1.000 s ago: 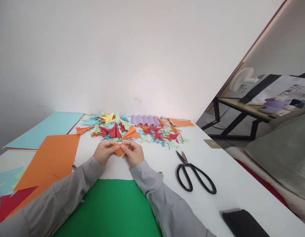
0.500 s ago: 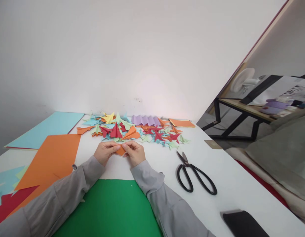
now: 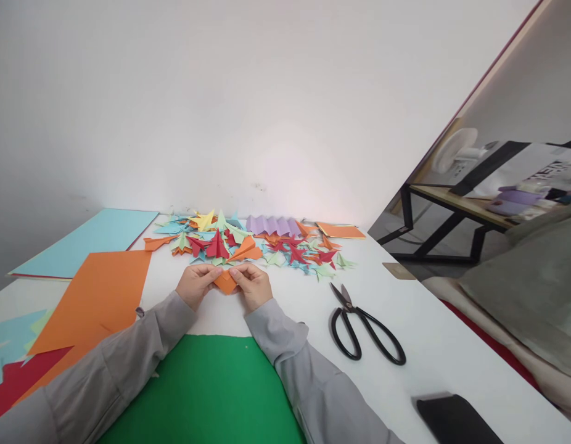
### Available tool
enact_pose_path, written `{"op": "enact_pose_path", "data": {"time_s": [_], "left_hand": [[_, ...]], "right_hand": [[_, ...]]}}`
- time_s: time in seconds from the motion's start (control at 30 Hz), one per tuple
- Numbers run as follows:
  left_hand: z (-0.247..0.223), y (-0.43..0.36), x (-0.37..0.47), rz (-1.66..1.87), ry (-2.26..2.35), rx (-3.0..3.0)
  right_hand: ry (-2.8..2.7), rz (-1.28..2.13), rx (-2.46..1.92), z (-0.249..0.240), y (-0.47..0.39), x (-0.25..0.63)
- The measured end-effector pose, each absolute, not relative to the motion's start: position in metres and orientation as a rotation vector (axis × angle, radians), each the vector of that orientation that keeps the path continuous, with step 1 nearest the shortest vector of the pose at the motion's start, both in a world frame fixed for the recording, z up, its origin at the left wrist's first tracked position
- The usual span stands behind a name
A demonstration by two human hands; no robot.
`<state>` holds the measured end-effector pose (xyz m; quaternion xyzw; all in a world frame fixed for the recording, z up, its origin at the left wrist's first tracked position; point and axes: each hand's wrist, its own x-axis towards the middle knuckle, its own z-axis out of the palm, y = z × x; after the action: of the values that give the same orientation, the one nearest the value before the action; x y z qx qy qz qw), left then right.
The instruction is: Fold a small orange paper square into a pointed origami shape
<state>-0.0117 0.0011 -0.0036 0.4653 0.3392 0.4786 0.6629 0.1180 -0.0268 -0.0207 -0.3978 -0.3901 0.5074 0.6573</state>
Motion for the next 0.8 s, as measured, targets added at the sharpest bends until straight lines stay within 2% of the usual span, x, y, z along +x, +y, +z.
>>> {"op": "enact_pose_path", "data": {"time_s": [0.47, 0.8], "left_hand": [[0.0007, -0.0017, -0.0107, 1.049, 0.786, 1.066], [0.0015, -0.0027, -0.0098, 1.013, 0.834, 1.161]], "right_hand": [[-0.808, 1.237, -0.859, -0.0202, -0.0256, 0.1189], [-0.899, 1.125, -0.930, -0.0207, -0.0274, 0.1162]]}}
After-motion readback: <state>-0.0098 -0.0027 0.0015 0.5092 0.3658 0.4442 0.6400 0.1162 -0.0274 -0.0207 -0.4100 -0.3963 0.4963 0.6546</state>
